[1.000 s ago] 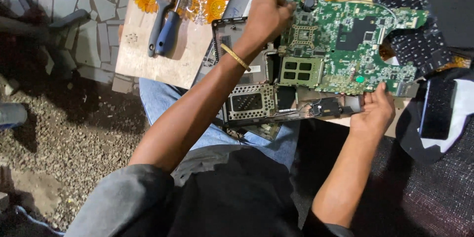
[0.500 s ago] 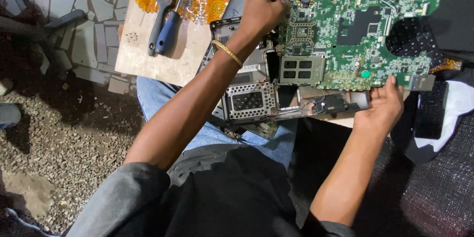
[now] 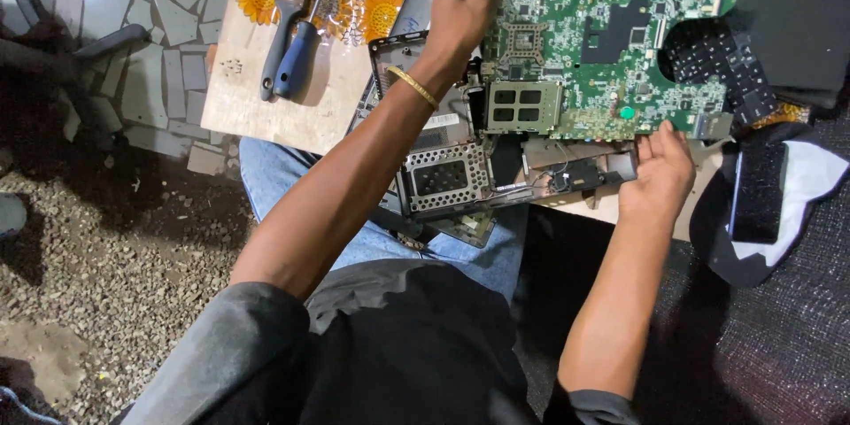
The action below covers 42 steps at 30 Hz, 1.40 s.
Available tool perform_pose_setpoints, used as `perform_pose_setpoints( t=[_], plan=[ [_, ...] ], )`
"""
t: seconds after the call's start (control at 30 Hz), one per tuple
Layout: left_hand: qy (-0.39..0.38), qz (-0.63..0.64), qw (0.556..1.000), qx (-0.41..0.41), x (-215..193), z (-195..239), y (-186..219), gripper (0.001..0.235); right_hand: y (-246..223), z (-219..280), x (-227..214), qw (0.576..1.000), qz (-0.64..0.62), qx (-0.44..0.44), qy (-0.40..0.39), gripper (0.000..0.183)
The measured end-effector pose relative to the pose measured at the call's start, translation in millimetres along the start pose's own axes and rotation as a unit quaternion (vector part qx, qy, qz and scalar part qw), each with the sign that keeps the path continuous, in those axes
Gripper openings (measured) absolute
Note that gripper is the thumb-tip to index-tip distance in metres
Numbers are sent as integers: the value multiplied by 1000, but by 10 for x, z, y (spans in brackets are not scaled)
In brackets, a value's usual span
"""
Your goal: The person removes the back cover of a laptop, detaches the hard drive, and lifts the motherboard out of the chassis. They then place the motherboard back into the laptop frame and align it with the internal components.
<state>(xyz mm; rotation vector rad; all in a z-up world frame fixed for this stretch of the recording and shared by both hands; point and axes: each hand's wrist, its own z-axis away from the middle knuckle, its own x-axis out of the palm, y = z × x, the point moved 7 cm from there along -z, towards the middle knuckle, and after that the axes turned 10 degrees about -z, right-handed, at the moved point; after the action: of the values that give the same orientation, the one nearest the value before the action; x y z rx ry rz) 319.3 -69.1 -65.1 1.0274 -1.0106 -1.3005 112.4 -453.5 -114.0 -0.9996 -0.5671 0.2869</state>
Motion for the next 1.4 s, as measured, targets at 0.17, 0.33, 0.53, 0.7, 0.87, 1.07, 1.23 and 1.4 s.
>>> perform_pose_setpoints(
  t=[0.17,0.33,0.53,0.7,0.87,1.07,1.23,1.4],
  plan=[
    [-8,49,999,-2,-66,-13,-40,52,-189,111,89,997,51,-5,-55,67],
    [-18,32,999,-13,-164,174,85,54,-439,201,228,997,52,-4,-54,109],
    [-75,-19,996,-40,-267,423,333,49,-604,-40,201,987,115,-69,-94,32],
    [-117,-51,988,-92,-334,553,384,38,-440,-819,-235,984,35,-99,-144,117],
    [-148,-59,985,-64,-336,541,375,53,-586,-506,-8,982,3,-100,-162,121],
    [-155,-32,984,-85,-342,601,405,54,-556,-34,400,982,-88,-96,-137,134],
    [-127,-30,987,-91,-375,624,373,59,-439,-230,281,966,-129,-141,-172,125],
    [-79,-43,987,-136,-471,877,568,30,-588,212,414,983,-115,-99,-107,124]
  ],
)
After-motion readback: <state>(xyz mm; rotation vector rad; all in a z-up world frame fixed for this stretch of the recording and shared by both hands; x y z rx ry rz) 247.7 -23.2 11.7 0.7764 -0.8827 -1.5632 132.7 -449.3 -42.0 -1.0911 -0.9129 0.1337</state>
